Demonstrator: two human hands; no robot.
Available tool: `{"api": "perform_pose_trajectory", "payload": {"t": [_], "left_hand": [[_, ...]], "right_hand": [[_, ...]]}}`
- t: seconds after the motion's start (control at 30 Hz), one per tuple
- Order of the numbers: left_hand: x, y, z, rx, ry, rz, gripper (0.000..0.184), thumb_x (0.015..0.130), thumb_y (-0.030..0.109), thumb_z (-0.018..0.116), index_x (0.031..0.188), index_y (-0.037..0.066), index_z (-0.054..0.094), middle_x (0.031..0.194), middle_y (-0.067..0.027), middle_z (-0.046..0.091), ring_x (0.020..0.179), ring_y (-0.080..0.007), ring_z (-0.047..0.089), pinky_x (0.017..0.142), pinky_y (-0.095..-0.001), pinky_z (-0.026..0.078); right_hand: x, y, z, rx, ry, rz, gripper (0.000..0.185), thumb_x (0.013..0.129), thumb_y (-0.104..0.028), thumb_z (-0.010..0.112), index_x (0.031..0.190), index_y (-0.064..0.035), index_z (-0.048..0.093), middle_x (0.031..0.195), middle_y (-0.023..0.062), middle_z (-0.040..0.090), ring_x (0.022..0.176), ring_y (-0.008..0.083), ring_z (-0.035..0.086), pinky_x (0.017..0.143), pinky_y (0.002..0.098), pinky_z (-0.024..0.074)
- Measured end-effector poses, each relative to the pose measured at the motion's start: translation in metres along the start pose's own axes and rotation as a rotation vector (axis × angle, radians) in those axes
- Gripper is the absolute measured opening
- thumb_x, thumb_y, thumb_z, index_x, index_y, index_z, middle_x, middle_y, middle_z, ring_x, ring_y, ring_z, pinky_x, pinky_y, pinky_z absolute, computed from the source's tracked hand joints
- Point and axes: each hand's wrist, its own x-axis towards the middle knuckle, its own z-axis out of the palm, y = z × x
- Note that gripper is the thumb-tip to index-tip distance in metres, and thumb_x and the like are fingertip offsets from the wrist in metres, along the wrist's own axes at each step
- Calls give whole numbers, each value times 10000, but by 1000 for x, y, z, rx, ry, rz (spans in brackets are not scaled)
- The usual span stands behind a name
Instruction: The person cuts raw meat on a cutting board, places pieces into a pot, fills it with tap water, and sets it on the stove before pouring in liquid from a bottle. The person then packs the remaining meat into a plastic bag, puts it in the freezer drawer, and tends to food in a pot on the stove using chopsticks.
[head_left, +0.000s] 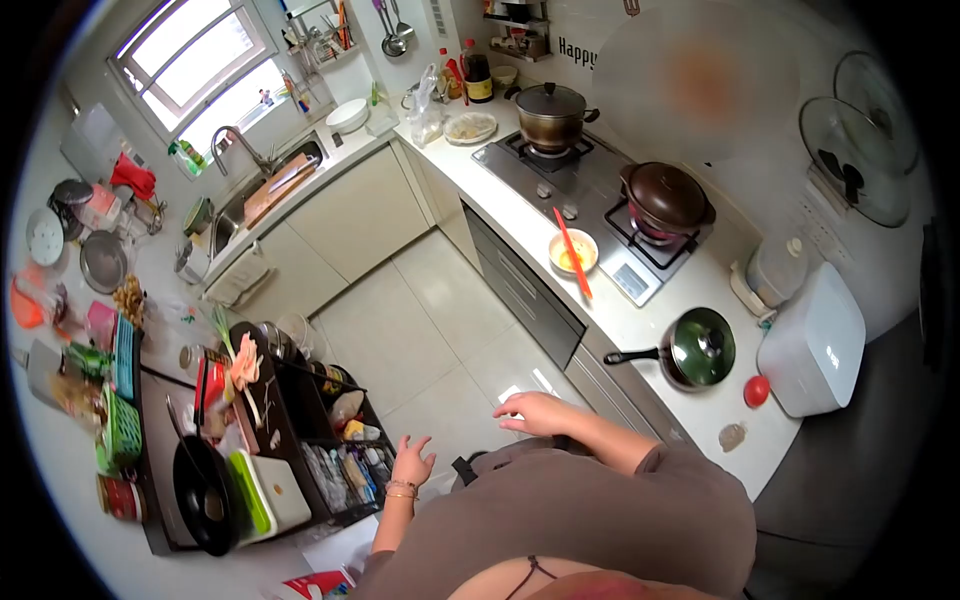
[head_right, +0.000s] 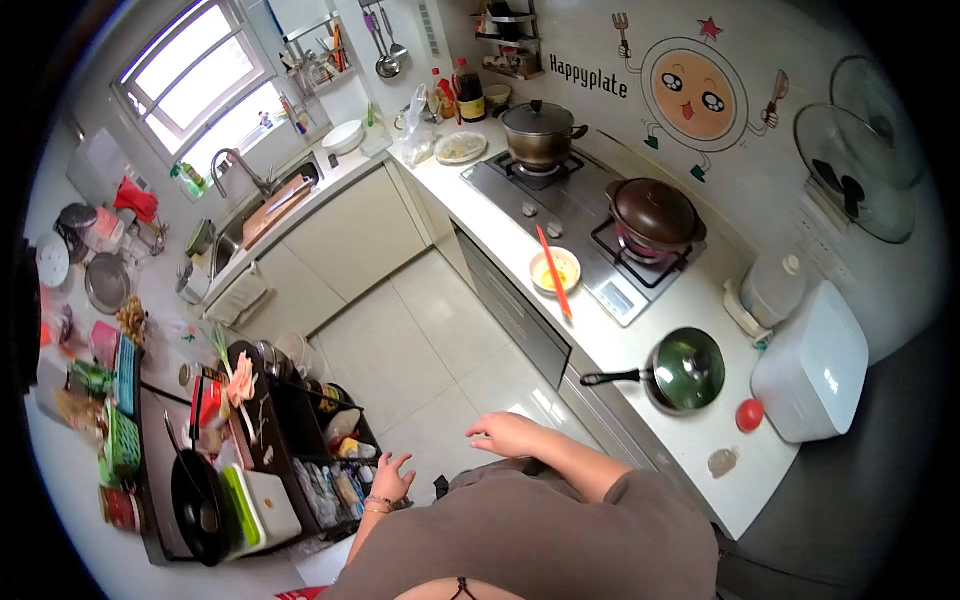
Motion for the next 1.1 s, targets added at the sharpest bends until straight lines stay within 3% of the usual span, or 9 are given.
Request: {"api": "perform_pose_trajectory", "payload": {"t": [0.13,0.4,0.47,0.57,0.63,0.73,0.83,0.93,1.1], "left_hand": [[54,-26,-1,-31,51,-72,392,760,255,666,1139,174,612,1279,-282,424,1154,-415,465,938,-429,436],[242,-44,-27,131,-623,-20,406,775,303,659,1149,155,613,1137,-244,554,1091,-379,525,910,-421,449],[302,-39,-49,240,-567,40,385,778,296,655,1126,135,627,1046,-212,619,1001,-354,587,863,-414,471],[387,-53,-64,91,-460,94,386,782,277,649,1140,136,619,995,-191,643,972,-327,609,844,-395,479],[459,-86,-51,-94,-488,16,314,810,213,621,1104,102,615,878,-124,648,778,-248,634,658,-354,506],[509,-75,-68,-481,-524,-350,167,850,137,554,999,66,579,750,-52,589,577,-176,569,476,-287,455],[523,-49,-79,-584,-494,-580,174,857,133,531,1020,75,550,753,-54,579,593,-186,573,489,-293,465],[529,-33,-72,-381,-633,-475,221,862,149,533,1070,75,534,795,-64,586,612,-184,580,500,-295,472],[513,6,-64,-425,-702,-495,278,866,200,545,1119,86,537,876,-69,590,694,-181,595,563,-303,493]], "right_hand": [[55,0,-66,9,137,-88,288,879,-270,552,1098,-93,611,1031,133,612,946,319,585,813,401,467],[103,54,-115,282,481,164,235,873,-204,574,1029,-36,625,988,105,634,893,231,613,775,334,487],[119,79,-99,676,631,318,198,886,-156,563,1023,-24,618,983,87,639,854,179,620,727,289,493],[133,88,-86,1153,929,509,183,876,-134,598,1028,-32,598,933,57,636,780,130,615,662,241,489],[139,99,-72,1497,1157,566,233,845,-134,638,1052,-43,586,921,60,631,794,141,611,645,246,486],[142,106,-62,1750,1562,380,251,843,-135,646,1071,-80,555,889,30,611,762,145,591,622,251,472],[146,112,-70,1900,1892,236,161,853,-210,651,994,-156,594,829,-9,603,697,134,568,603,280,465],[145,119,-81,1979,2067,66,129,848,-238,655,946,-168,608,805,-15,609,678,139,556,595,286,454],[140,140,-88,2094,2104,-122,95,872,-226,625,937,-167,588,723,-19,579,615,114,520,562,266,436]]}}
